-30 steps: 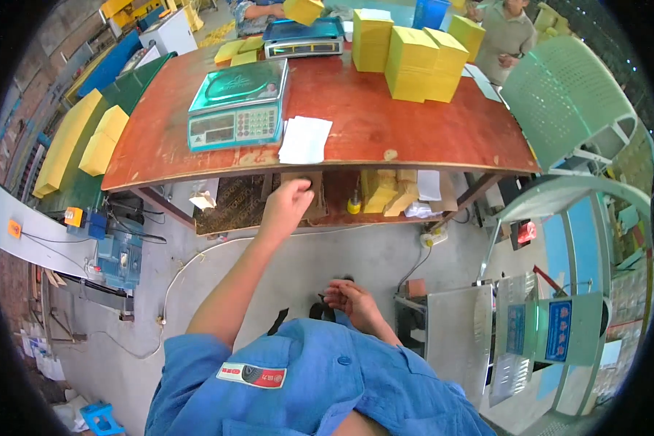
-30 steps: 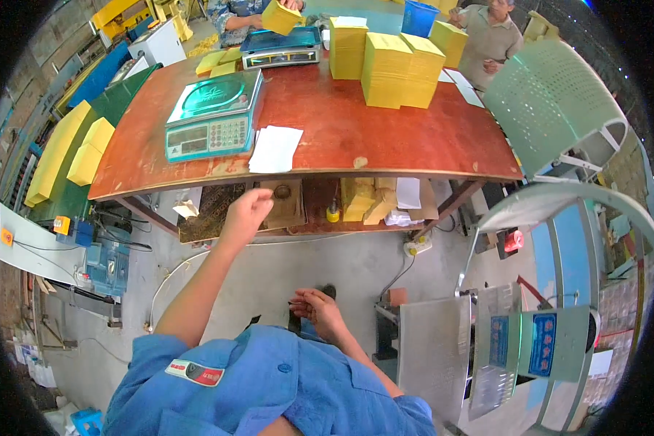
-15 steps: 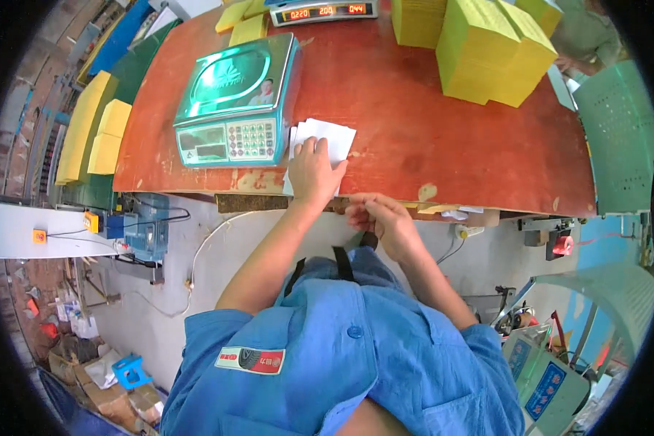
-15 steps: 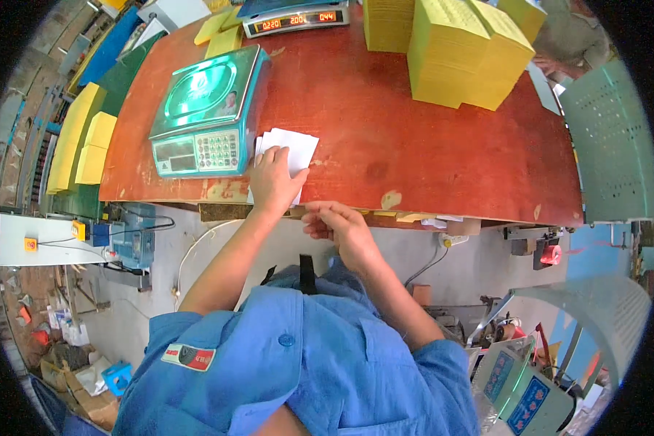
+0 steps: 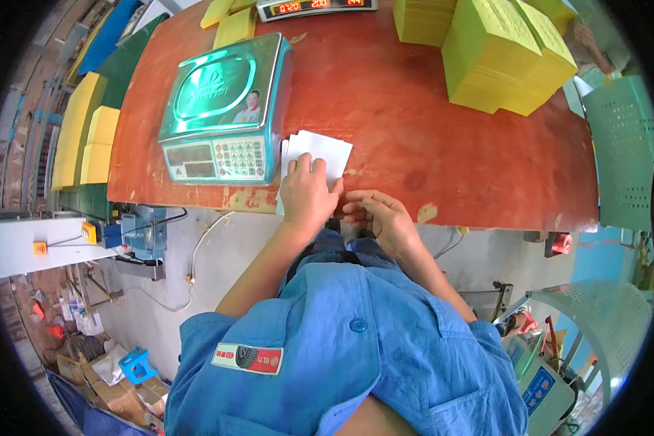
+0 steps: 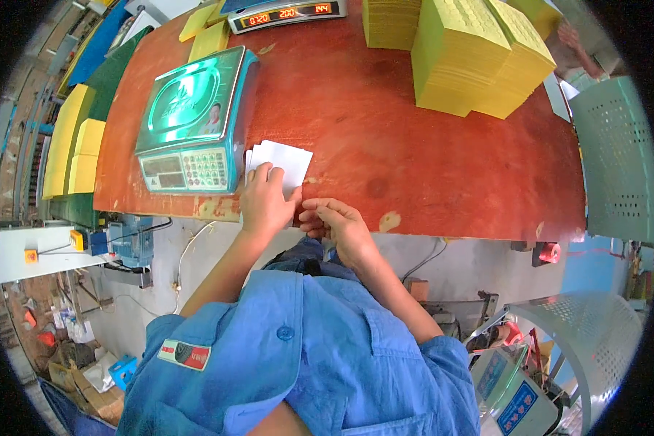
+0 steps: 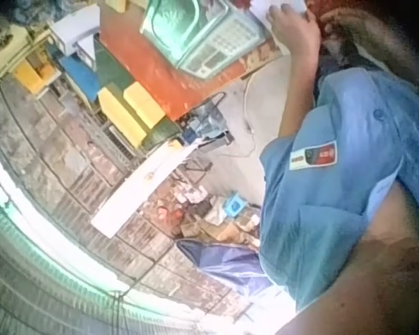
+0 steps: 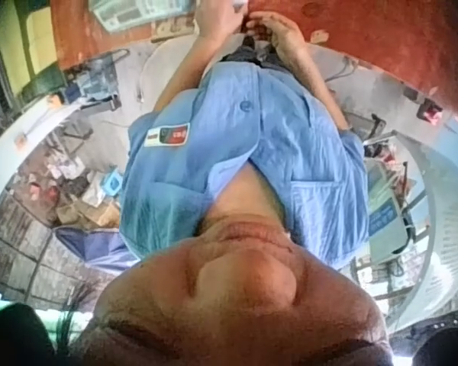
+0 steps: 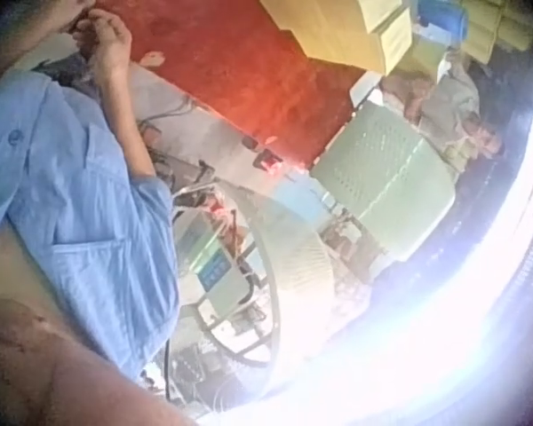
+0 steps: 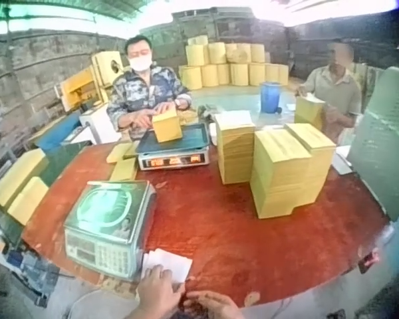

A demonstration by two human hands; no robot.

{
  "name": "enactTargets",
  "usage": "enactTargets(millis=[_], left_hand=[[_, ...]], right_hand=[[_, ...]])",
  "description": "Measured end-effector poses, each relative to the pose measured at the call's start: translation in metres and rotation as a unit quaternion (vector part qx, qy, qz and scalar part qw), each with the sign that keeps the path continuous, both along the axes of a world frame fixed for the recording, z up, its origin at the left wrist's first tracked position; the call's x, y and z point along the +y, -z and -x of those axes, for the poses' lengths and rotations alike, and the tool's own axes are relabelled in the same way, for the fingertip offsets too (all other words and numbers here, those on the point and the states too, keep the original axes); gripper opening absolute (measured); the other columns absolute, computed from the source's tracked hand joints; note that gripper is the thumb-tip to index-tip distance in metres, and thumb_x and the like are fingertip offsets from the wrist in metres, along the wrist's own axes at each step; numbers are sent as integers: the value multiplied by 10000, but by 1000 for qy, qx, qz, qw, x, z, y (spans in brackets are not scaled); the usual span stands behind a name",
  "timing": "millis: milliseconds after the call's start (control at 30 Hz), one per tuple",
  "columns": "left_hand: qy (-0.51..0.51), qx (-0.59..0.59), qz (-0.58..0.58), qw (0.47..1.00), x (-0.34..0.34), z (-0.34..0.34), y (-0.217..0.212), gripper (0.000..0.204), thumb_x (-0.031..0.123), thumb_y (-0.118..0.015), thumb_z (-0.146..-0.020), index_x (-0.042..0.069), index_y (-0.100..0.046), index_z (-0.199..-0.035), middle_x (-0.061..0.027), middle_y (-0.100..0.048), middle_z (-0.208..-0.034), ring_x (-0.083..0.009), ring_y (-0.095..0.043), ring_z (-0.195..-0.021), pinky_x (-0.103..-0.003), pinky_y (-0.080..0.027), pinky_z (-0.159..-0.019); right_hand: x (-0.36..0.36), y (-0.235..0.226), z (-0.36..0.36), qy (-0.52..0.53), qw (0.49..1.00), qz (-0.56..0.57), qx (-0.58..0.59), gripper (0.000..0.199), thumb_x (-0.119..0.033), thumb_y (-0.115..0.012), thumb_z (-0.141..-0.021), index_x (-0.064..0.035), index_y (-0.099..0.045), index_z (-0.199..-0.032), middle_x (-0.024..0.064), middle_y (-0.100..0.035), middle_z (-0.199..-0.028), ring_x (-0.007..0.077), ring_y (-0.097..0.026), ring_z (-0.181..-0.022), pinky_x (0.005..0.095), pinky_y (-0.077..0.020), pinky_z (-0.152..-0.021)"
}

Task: The recorder bundles stacks of yellow paper using a banding machine and then prepares white paper dividers on a table.

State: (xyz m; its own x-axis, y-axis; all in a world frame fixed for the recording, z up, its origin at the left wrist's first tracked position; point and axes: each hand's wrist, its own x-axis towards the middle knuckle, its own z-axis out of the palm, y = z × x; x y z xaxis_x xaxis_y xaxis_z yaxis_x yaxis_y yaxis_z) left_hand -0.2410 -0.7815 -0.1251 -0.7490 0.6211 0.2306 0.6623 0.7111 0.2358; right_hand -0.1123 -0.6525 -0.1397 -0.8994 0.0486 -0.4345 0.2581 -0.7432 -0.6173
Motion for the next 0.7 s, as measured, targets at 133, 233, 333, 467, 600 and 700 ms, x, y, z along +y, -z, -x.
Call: enactTargets(millis=[133, 233, 333, 467, 600, 700], left_hand=[[29, 29, 22, 999, 1, -1, -2, 450, 290, -787, -724, 24, -609, -1040, -165, -573, -1194, -329, -552, -1039, -465, -477, -809], [35, 77, 24, 996, 1, -4, -2, 507, 286, -773, -736, 24, -596, -1132, -177, -550, -1266, -328, -527, -1101, -479, -446, -852], [64, 59, 19, 996, -6, 8, 3, 520, 254, -764, -738, 21, -588, -1169, -178, -546, -1285, -323, -526, -1105, -468, -452, -850], [78, 0, 21, 997, -11, 17, -1, 537, 203, -763, -735, 14, -583, -1204, -187, -552, -1297, -352, -528, -1122, -489, -444, -926], [97, 3, 5, 995, -14, 25, 1, 471, 158, -755, -723, 9, -610, -1146, -180, -584, -1253, -349, -551, -1083, -460, -468, -902], [112, -6, -34, 993, -18, 32, 0, 419, 136, -737, -731, 2, -626, -1112, -179, -626, -1174, -350, -579, -1036, -444, -489, -872]], right_hand=[[-1, -10, 3, 39, 999, -23, -8, 301, -147, -453, -1009, 22, -579, -1223, 124, -667, -1076, 208, -647, -940, 342, -520, -845], [-5, -6, 8, 66, 997, -39, -9, 299, -142, -454, -1008, 24, -574, -1225, 132, -662, -1095, 215, -650, -932, 348, -524, -843], [-14, -3, 10, 88, 995, -35, -12, 291, -128, -457, -1005, 20, -578, -1224, 118, -662, -1091, 201, -650, -915, 335, -523, -838], [-21, -2, 16, 104, 994, -31, -14, 292, -120, -459, -1001, 17, -577, -1230, 104, -659, -1082, 190, -649, -898, 318, -529, -824], [-24, -10, 23, 127, 991, -48, -20, 304, -131, -464, -998, 31, -555, -1238, 144, -656, -1110, 221, -656, -931, 355, -530, -852], [-20, -17, 35, 154, 983, -98, -33, 320, -134, -471, -995, 34, -546, -1256, 142, -654, -1118, 219, -657, -932, 348, -532, -843]])
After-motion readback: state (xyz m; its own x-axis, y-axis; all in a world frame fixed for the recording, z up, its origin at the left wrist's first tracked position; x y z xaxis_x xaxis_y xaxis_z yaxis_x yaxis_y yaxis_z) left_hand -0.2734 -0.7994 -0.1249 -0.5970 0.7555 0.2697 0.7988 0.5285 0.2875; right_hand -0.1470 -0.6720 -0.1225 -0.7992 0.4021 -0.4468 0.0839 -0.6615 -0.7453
